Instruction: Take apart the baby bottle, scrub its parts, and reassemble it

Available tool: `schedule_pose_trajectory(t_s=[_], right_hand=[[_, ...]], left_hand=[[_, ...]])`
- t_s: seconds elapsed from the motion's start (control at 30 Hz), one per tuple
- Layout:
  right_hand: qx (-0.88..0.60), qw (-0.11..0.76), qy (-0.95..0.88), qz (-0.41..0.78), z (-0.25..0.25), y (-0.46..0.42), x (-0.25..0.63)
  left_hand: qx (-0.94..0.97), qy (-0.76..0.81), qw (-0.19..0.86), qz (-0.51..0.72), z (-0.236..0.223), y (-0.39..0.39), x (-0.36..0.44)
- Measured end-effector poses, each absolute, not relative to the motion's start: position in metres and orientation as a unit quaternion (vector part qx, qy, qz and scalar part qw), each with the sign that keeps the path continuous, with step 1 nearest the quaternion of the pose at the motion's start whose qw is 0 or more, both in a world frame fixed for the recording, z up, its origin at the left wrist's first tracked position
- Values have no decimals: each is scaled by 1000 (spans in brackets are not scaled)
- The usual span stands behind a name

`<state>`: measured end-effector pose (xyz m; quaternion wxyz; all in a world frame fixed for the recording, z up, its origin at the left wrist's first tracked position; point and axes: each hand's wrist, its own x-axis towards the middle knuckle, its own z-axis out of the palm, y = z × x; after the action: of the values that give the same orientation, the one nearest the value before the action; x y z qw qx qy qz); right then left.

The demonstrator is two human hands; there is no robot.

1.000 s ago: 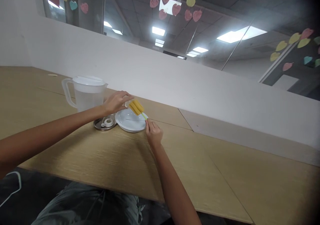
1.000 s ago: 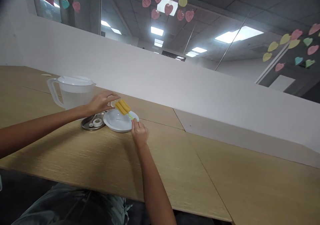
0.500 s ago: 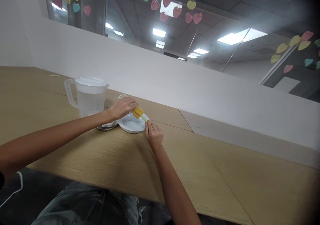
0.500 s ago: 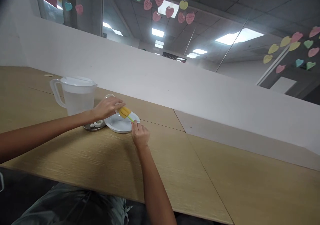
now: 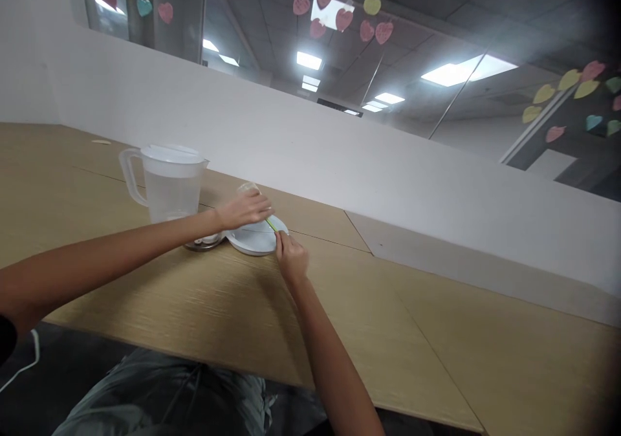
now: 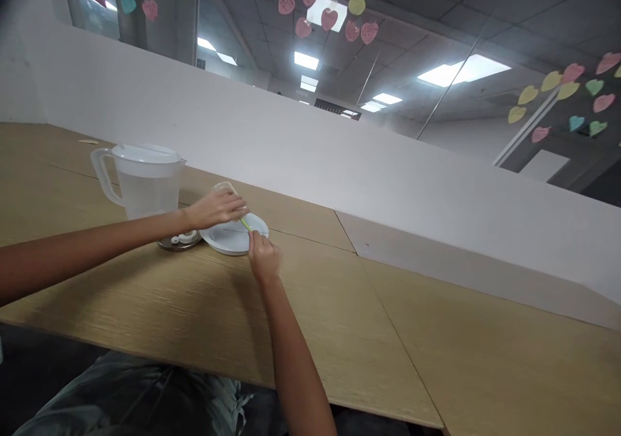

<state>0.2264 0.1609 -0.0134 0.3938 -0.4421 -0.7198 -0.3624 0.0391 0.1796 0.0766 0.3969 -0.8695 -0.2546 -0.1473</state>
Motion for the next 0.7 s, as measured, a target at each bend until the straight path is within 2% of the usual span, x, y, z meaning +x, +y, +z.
schedule_pose_trajectory(t_s=[0.23, 0.33, 0.43, 0.6, 0.7], right_hand=[[-532, 380, -708, -267, -19, 171, 243], [-636, 416, -623, -185, -20, 178, 258], [-712, 411, -553, -131, -22, 186, 272], [-751, 335, -560, -102, -32, 194, 282], [-750, 294, -585, -97, -36, 195, 282]], left_hand=[[-841, -354, 378, -154, 85, 224, 8], [-896, -284, 315, -135, 84, 225, 9], [-932, -211, 276, -103, 93, 222, 14], [-903, -263, 274, -202, 119, 217, 14], [-823, -367, 267, -341, 124, 205, 14]])
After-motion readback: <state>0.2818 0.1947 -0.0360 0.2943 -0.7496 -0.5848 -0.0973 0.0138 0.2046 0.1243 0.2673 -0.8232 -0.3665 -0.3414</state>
